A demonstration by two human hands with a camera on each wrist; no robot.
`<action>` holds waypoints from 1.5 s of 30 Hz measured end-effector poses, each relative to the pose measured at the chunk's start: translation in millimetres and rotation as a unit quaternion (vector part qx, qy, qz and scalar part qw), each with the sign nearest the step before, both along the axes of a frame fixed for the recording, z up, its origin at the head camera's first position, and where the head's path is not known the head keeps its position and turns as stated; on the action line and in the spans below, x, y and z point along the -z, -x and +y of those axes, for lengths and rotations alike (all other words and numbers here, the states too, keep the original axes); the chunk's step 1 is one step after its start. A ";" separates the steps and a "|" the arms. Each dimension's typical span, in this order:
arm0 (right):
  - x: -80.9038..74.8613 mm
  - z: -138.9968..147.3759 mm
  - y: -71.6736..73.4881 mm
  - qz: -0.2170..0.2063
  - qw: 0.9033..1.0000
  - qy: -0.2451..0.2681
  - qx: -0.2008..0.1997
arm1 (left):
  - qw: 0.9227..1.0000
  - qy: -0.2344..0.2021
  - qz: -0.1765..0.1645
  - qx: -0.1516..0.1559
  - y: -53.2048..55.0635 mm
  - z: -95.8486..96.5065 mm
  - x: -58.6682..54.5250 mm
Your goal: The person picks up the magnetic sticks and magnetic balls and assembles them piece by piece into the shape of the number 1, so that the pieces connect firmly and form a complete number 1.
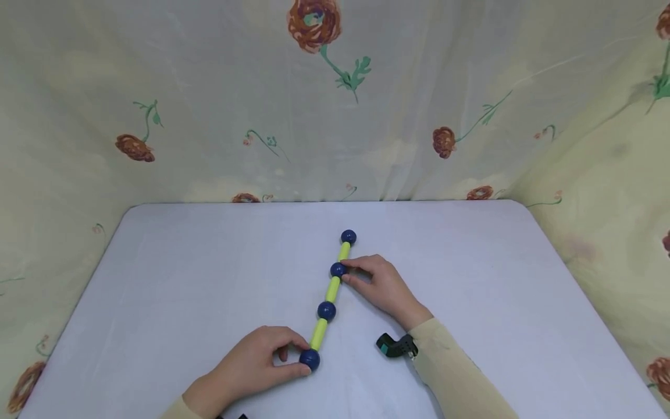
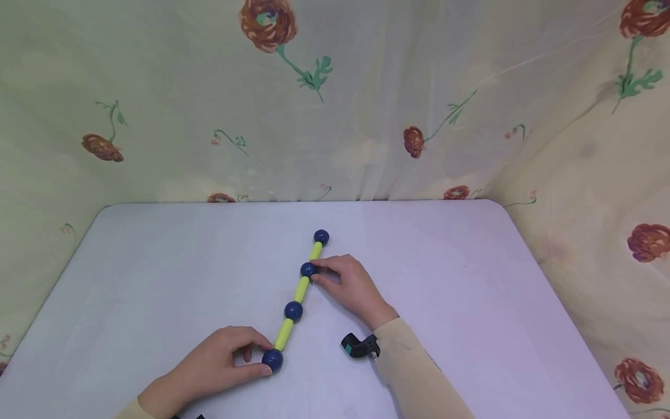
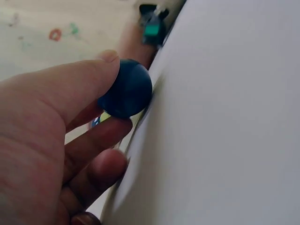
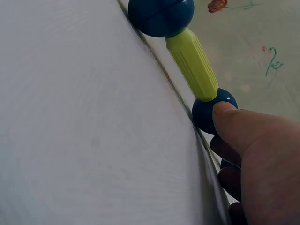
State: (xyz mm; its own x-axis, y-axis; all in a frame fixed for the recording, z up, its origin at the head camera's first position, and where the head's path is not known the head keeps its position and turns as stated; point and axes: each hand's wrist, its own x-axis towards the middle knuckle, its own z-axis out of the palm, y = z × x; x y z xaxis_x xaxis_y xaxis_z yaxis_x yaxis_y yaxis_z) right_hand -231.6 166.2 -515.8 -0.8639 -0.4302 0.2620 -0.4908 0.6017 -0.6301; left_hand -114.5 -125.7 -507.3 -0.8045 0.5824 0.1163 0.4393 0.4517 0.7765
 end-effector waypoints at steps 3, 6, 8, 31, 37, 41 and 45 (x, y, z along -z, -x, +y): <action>0.1 -2.9 -2.1 0.008 1.000 0.003 -0.025 | 1.000 -0.007 0.004 0.009 -8.7 5.1 -0.1; 1.6 -7.9 -3.9 0.012 0.999 -0.003 -0.043 | 1.000 0.006 -0.003 0.010 -15.6 9.2 -0.9; 1.7 -11.5 -5.1 0.011 0.999 -0.008 -0.046 | 1.000 0.016 -0.009 0.004 -18.8 11.8 -1.7; -2.6 -28.4 -8.0 0.002 1.000 -0.008 -0.025 | 0.999 0.043 -0.006 -0.032 -23.9 24.7 -0.9; -1.2 -30.4 -6.7 0.008 1.000 -0.012 -0.023 | 0.999 0.036 0.010 -0.033 -23.0 24.3 -0.2; -0.9 -29.2 -6.5 0.008 1.000 -0.017 -0.020 | 0.999 0.033 0.009 -0.028 -22.2 25.0 0.7; -0.4 -27.3 -6.6 0.006 1.000 -0.018 -0.019 | 0.999 0.034 0.005 -0.025 -21.7 25.1 1.5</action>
